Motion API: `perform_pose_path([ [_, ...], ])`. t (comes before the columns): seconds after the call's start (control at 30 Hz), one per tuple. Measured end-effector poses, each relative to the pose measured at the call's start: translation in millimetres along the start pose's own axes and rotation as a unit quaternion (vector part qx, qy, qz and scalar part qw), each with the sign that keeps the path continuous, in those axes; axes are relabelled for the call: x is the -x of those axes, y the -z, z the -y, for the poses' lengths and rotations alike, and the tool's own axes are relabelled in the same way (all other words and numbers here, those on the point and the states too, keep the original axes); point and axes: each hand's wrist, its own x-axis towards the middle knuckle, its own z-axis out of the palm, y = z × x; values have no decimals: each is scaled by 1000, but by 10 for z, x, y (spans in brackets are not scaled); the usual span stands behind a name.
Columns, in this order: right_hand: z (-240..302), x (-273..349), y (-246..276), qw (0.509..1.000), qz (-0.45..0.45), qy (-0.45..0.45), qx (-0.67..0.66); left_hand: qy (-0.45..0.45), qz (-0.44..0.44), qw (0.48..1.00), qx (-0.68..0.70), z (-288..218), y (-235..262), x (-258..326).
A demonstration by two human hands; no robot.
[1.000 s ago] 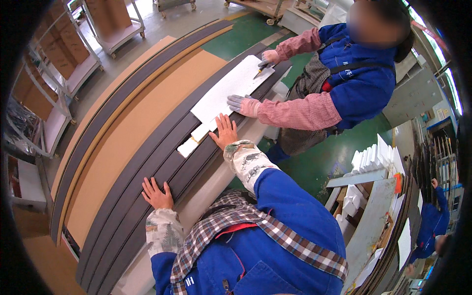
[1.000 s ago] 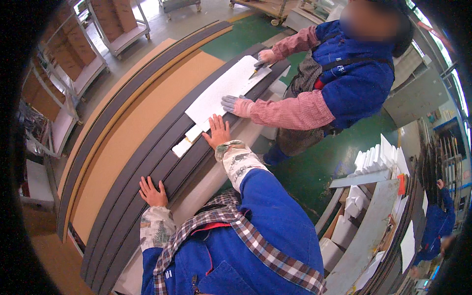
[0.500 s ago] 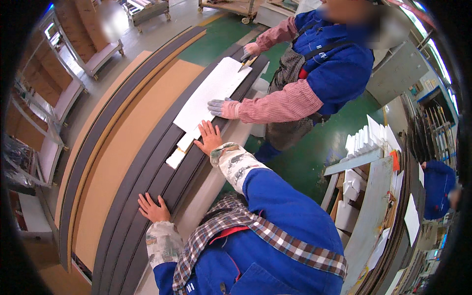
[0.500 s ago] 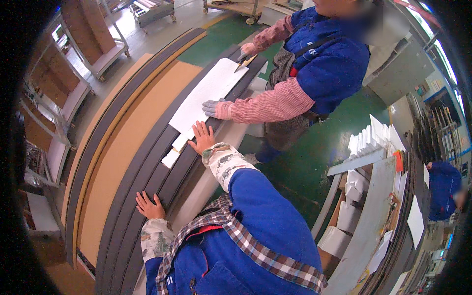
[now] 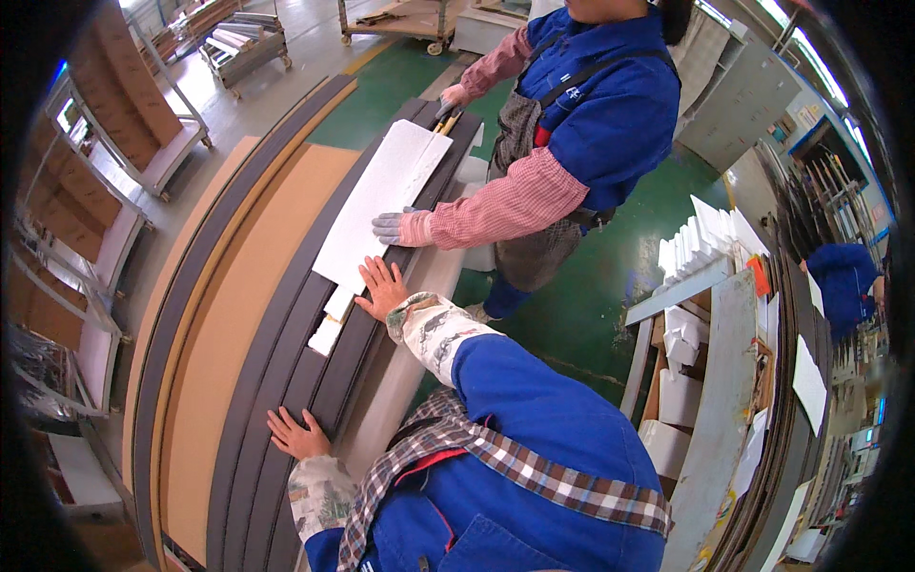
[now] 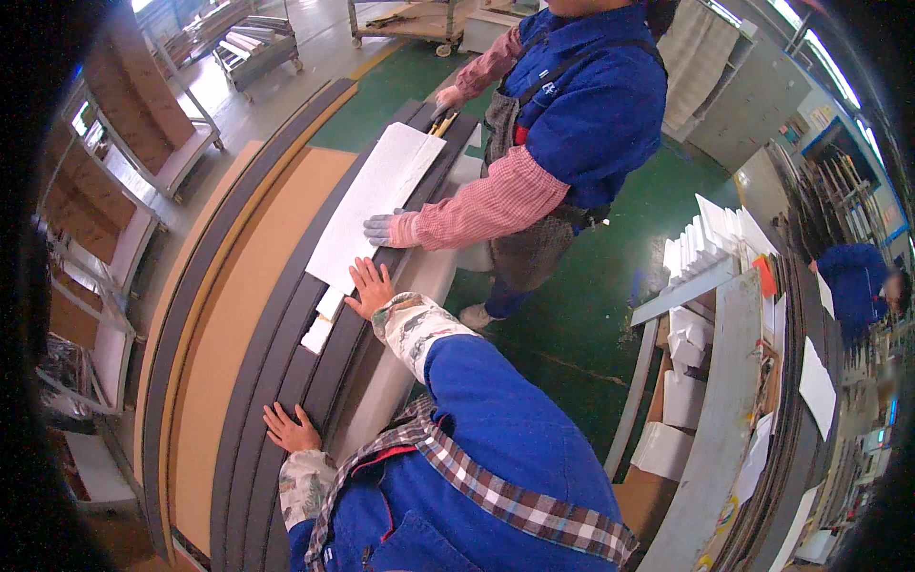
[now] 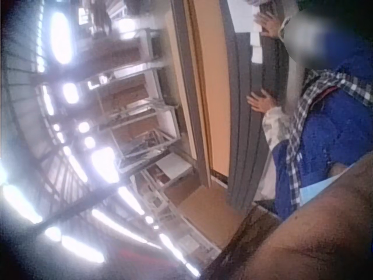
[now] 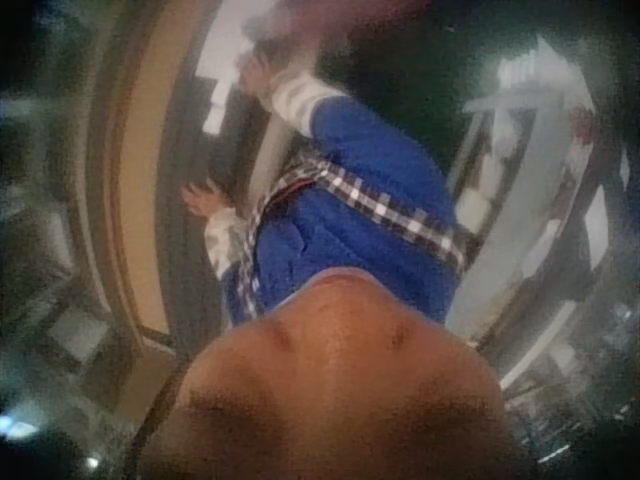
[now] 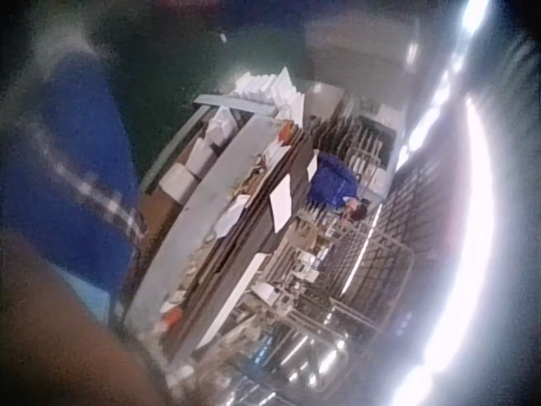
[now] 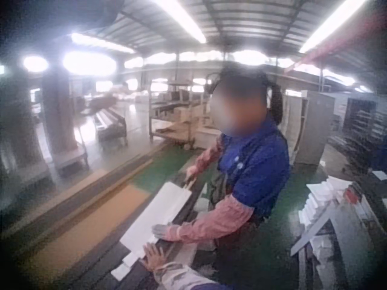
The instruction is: The person cuts white foam sheets and dark gray strips on a workbench using a utility knife, then walks to a shelf to retrieve a blade, returns to the bench, and continues cutting. A coworker also cuts foam nearby.
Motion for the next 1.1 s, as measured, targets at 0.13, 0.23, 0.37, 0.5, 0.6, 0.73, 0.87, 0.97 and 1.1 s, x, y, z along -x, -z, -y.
perform_pose_path([
  [0.13, -1, 6, -17, 1000, -11, 2, -5, 0, -2, 1000, -8, 19, -28, 3],
  [0.23, 11, 9, -37, 1000, -26, 3, -10, -3, -5, 1000, -13, 43, -50, -3],
  [0.37, 11, 10, -57, 1000, -29, 3, -12, -1, 5, 1000, -16, 62, -64, -3],
  [0.5, -10, 12, -75, 1000, -27, 6, -14, -4, 4, 1000, -4, 60, -56, -2],
  [0.6, -17, 12, -90, 999, -36, 12, -26, -2, 5, 1000, 5, 60, -35, 2],
  [0.73, -28, 2, -96, 999, -31, 15, -21, 3, 4, 1000, 3, 26, -16, -2],
  [0.87, -31, 8, -77, 998, -55, 27, -19, 0, 2, 1000, 7, 18, 4, 1],
  [0.97, -27, 16, -76, 998, -55, 25, -9, 4, 5, 1000, -1, 29, -4, -2],
  [1.1, -34, 5, -108, 997, -64, 27, -22, 4, -4, 1000, -4, 41, -43, 3],
])
